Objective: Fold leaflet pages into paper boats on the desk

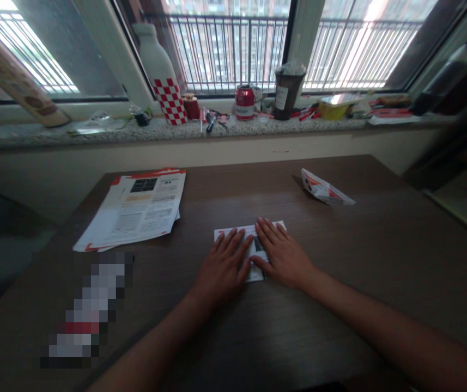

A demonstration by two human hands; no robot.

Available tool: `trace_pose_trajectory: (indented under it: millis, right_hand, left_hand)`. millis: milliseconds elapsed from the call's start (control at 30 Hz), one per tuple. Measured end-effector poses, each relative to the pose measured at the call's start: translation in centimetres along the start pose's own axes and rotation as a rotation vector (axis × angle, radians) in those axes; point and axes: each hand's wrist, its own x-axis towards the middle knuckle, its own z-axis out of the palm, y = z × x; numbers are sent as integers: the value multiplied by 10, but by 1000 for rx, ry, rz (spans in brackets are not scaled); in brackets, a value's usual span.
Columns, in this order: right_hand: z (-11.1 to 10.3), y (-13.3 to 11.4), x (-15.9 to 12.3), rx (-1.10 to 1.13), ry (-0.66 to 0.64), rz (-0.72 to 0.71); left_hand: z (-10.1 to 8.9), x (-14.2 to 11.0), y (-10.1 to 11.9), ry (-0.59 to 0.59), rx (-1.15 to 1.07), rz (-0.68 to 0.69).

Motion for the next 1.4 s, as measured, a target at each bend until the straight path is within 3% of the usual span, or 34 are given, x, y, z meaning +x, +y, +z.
trace_pose_trajectory:
  millis: [467, 1000, 1400]
  right_hand:
    - [4, -12, -7, -1, 6, -48]
    - [4, 9, -24, -25, 49, -3]
    - [2, 9, -25, -10, 43, -3]
  left_hand:
    - [5, 2, 0, -19, 97, 8]
    - [8, 3, -4, -18, 31, 10]
    - [9, -1, -12, -19, -34, 83]
